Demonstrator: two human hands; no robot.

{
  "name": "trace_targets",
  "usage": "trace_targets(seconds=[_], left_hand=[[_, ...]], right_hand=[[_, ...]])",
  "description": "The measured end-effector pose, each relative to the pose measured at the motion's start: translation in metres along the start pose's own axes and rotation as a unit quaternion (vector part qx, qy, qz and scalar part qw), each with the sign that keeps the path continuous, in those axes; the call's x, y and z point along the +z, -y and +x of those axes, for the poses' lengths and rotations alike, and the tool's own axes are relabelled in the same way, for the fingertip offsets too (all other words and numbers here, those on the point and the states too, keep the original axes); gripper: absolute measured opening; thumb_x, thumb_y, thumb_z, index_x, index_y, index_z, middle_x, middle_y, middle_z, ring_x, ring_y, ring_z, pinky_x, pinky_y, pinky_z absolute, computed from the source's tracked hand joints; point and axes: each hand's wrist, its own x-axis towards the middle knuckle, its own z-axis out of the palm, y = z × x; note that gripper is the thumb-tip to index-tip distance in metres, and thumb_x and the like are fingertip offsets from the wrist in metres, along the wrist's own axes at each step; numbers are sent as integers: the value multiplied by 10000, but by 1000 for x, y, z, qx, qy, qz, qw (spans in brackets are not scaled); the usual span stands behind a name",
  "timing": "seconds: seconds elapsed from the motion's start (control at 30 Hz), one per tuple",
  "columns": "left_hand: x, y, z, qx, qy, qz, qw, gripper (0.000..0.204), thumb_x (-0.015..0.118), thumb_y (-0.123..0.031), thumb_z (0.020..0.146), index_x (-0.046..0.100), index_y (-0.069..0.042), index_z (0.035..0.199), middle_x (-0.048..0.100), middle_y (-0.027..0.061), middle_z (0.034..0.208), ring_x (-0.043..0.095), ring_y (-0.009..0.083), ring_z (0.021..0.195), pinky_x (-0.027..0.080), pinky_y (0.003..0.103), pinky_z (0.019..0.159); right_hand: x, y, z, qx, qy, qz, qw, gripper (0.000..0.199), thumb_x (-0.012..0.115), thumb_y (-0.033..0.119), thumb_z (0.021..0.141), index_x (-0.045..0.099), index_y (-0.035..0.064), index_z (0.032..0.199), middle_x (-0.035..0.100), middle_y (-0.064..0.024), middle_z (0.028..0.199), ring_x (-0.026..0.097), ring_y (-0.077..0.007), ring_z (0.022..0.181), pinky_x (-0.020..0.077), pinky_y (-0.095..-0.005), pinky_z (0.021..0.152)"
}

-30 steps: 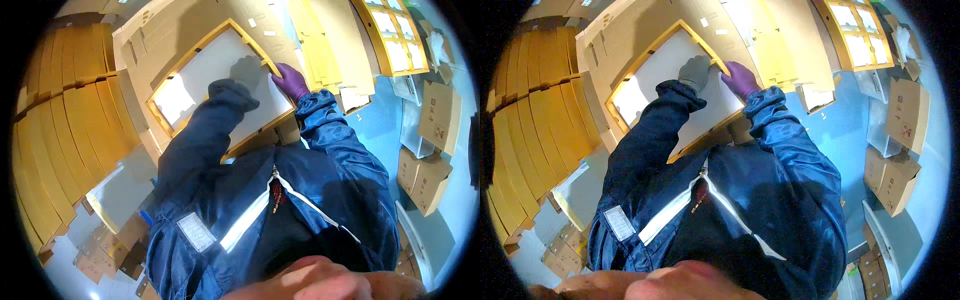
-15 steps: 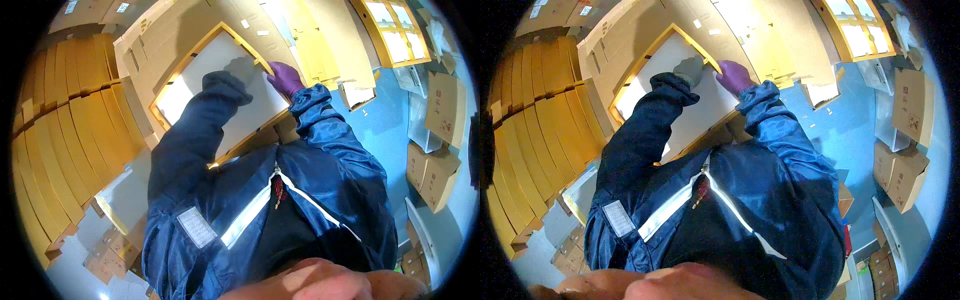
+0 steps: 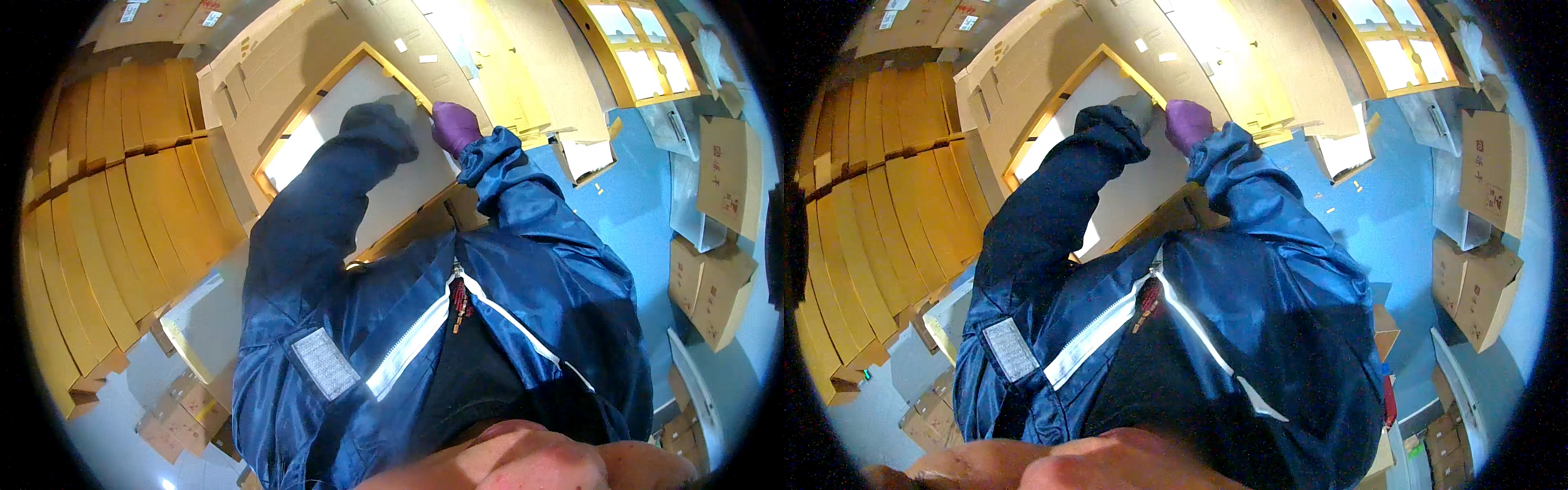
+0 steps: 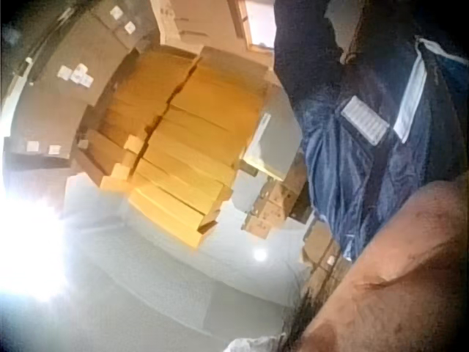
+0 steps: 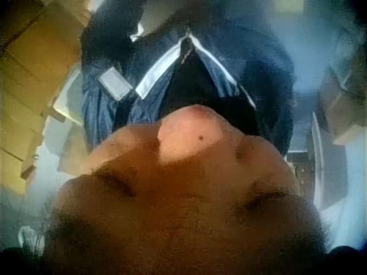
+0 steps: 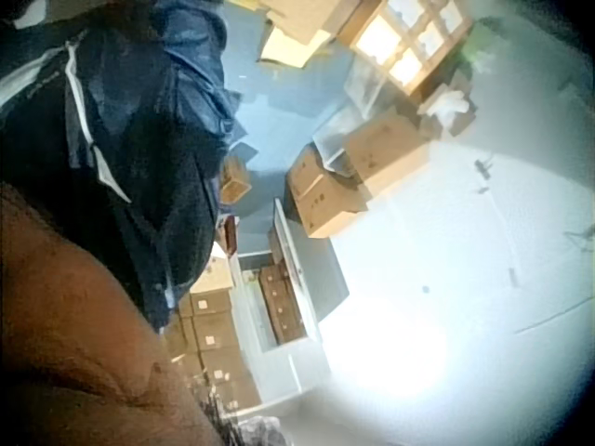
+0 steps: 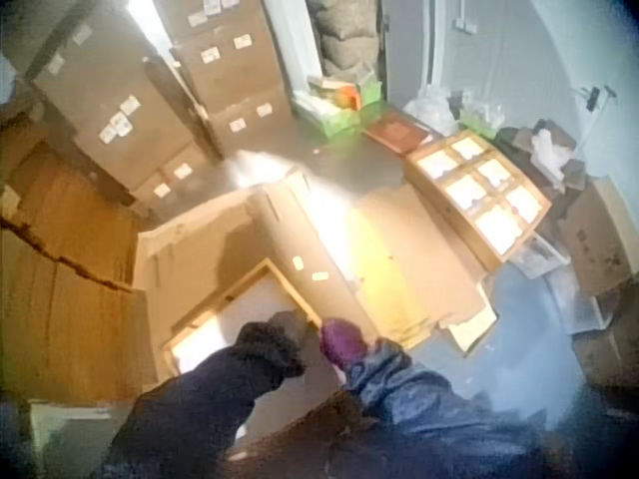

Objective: The person assembles a cardboard box by folding its flaps and inserting yellow plastic dividers. They place a white foam sheet inside the box and secure the dividers to create compartments. The person repeats the process with another box, folding and inserting components.

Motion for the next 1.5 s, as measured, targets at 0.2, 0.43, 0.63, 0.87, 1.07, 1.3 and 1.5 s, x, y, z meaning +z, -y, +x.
trace_targets(seconds=[0.2,0.43,0.63,0.87,1.07,1.3,1.5], left_hand=[[26,27,15,140,-45,-10,989,326,521,-332,971,639,-79,1140,692,194,1081,668,388,998,518,499,854],[62,23,32,57,-123,-52,989,332,571,-389,945,649,-90,1066,699,176,1039,669,390,981,530,515,831],[31,14,-5,68,-189,25,979,446,666,-402,885,594,-114,1216,633,156,1106,607,363,1024,504,471,890],[56,-47,-26,208,-298,-299,882,460,679,-144,871,515,-6,1278,573,204,1215,547,383,1136,451,438,988],[65,-94,-21,187,-295,-299,888,451,666,-115,891,501,-6,1295,563,214,1242,598,337,1083,499,411,922],[75,-116,5,188,-220,-364,885,452,668,-127,896,499,-14,1301,571,184,1235,616,286,1055,537,373,848],[70,-122,12,132,-177,-519,826,515,655,-277,937,464,7,1322,573,190,1225,625,270,1032,554,361,818]], right_hand=[[3,-5,-8,-3,18,39,999,253,525,163,910,605,25,1107,660,-216,1041,642,-405,977,518,-516,830],[5,3,-20,8,21,56,998,494,622,327,904,483,31,1274,609,-215,1150,588,-403,1085,492,-502,912],[-56,-61,-12,54,-196,68,977,631,756,488,815,544,32,1196,627,-207,1146,612,-362,1070,496,-481,919],[-72,-136,-2,213,-111,-108,965,693,826,379,734,485,61,1246,628,-170,1169,634,-335,1064,536,-466,866],[-81,-125,-8,192,-138,-101,966,728,820,442,746,484,53,1261,645,-159,1123,639,-311,1054,554,-451,840],[-82,-131,-3,198,-58,-75,976,790,823,373,731,426,49,1332,626,-198,1155,634,-366,1068,551,-459,884],[-101,-153,-26,70,-174,142,972,941,833,341,685,381,21,1446,569,-279,1235,553,-446,1160,454,-461,1036]])
